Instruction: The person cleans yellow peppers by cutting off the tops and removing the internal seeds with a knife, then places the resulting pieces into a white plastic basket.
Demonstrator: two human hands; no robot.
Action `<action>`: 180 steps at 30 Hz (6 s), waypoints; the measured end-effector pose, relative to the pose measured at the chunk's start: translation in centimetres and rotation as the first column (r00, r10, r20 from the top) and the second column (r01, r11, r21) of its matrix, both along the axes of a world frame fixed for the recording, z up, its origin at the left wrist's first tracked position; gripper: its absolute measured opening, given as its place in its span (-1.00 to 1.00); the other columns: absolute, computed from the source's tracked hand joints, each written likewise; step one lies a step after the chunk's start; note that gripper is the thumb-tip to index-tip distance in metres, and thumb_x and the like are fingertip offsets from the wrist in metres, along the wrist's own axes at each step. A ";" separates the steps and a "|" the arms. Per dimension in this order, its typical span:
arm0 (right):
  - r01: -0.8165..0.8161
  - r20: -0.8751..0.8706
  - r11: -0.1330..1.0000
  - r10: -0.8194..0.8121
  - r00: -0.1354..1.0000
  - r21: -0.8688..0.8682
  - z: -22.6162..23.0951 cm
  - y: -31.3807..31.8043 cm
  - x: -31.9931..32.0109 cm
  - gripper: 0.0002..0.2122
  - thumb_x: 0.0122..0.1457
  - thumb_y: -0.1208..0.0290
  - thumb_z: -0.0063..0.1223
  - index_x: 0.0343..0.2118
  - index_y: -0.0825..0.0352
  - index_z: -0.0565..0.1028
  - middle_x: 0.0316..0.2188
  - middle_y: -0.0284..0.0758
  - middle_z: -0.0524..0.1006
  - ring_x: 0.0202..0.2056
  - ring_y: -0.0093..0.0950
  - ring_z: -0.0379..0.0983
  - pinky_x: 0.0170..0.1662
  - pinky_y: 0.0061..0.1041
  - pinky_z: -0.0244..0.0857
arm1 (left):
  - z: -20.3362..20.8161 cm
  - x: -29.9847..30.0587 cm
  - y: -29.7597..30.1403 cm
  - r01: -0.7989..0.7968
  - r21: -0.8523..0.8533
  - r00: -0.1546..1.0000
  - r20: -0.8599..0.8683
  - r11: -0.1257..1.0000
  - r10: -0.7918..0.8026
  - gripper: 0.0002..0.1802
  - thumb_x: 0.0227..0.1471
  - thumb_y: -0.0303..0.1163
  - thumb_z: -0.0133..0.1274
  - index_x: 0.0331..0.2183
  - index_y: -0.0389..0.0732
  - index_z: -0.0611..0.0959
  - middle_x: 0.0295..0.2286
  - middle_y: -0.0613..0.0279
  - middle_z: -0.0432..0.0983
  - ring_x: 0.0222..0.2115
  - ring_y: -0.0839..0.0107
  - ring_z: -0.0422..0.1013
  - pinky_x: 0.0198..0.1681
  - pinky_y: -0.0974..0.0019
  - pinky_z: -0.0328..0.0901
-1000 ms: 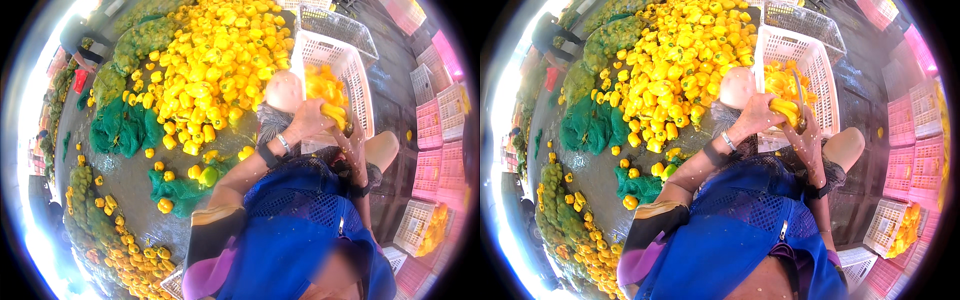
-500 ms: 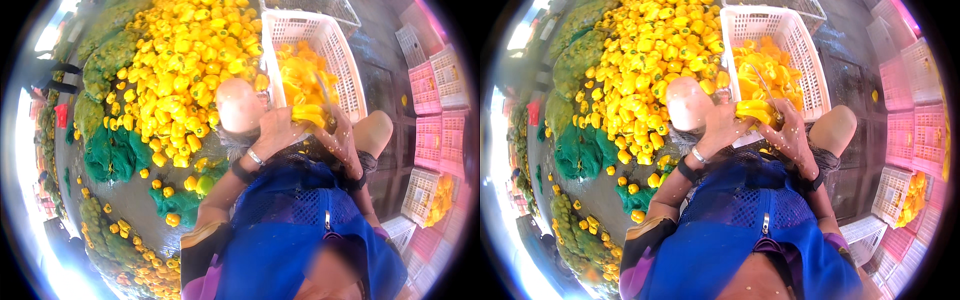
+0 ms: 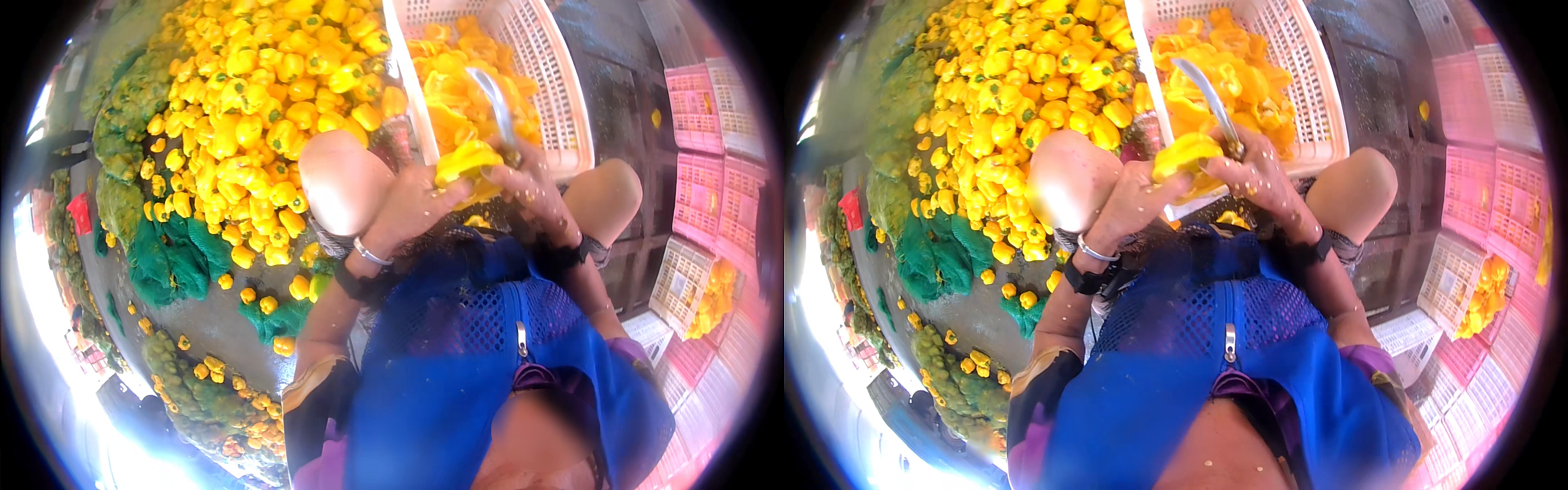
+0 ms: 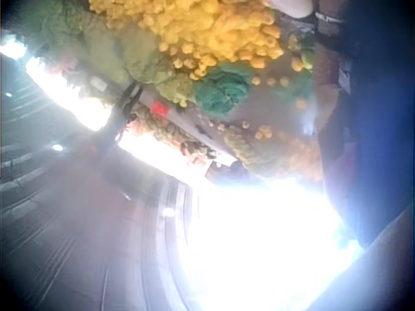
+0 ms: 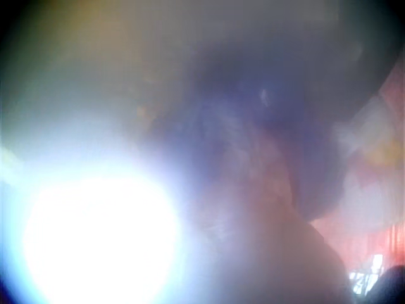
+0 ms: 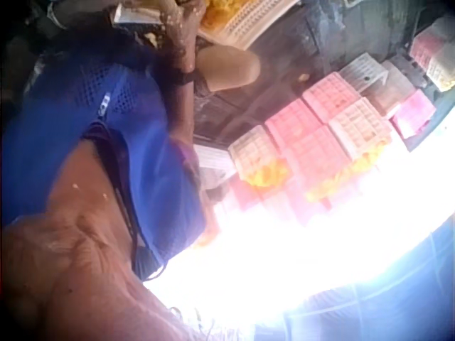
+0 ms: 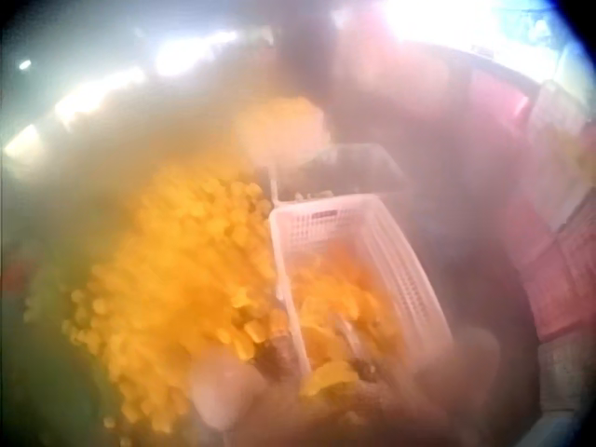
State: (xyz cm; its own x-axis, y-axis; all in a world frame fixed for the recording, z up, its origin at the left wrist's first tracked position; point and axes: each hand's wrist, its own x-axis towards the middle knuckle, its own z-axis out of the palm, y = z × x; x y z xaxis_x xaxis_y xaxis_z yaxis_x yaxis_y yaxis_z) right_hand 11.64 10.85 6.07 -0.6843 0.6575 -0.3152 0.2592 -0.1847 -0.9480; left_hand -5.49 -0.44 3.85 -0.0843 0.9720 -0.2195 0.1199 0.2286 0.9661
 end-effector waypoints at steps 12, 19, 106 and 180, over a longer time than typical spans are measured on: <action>0.273 -0.138 0.777 -0.417 0.898 -0.567 -1.3 1.2 0.7 -0.69 0.12 0.19 0.04 -0.24 0.37 0.44 -0.69 -0.43 0.40 -0.78 -0.69 0.24 -0.76 -0.74 0.00 | 0.8 1.7 2.9 -0.313 0.282 0.948 0.043 0.907 0.314 -0.84 -0.05 -0.45 0.20 -0.52 -0.34 0.58 -0.61 0.43 0.46 -0.59 0.69 0.31 -0.53 0.49 0.24; 0.337 -0.071 0.939 -0.342 0.937 -0.073 -2.0 1.5 0.7 -0.36 0.06 0.11 0.16 0.12 0.38 0.23 -0.52 -0.37 0.48 -0.60 -0.64 0.39 -0.57 -0.73 0.20 | 2.1 1.9 3.8 -0.072 0.357 0.679 -0.666 0.931 0.308 -0.67 -0.21 -0.36 0.26 -0.68 -0.25 0.42 -0.70 0.12 0.39 -0.69 0.35 0.36 -0.61 0.30 0.23; 0.565 0.211 0.709 -0.529 0.822 -0.422 -7.6 4.1 -3.0 -0.85 0.17 0.45 -0.01 -0.23 0.36 0.41 -0.59 -0.32 0.46 -0.80 -0.69 0.15 -0.80 -0.68 -0.01 | -20.6 -26.6 16.0 -0.831 -0.147 0.540 -0.448 0.537 0.713 0.05 -0.31 0.03 0.24 0.00 -0.63 0.26 -0.12 -0.26 0.41 -0.05 0.08 0.37 -0.03 0.25 0.27; 0.288 -0.154 0.832 -0.243 0.958 0.474 0.1 -0.7 0.4 -0.50 0.00 0.43 0.15 0.05 0.37 0.34 -0.33 -0.28 0.49 -0.36 -0.54 0.45 -0.31 -0.57 0.35 | 5.0 1.9 4.7 -0.229 0.051 0.965 0.141 0.972 0.220 -0.50 -0.01 -0.21 0.15 -0.08 -0.29 0.48 -0.28 0.25 0.51 -0.34 0.55 0.42 -0.44 0.49 0.35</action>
State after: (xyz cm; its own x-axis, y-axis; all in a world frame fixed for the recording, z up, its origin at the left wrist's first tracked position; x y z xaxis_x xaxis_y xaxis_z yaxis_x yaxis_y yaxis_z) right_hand 12.09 10.13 6.13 -0.4701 0.8708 0.1439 0.1835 0.2559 -0.9491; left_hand -3.55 4.25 8.82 -0.2765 0.9441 -0.1792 -0.0581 0.1697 0.9838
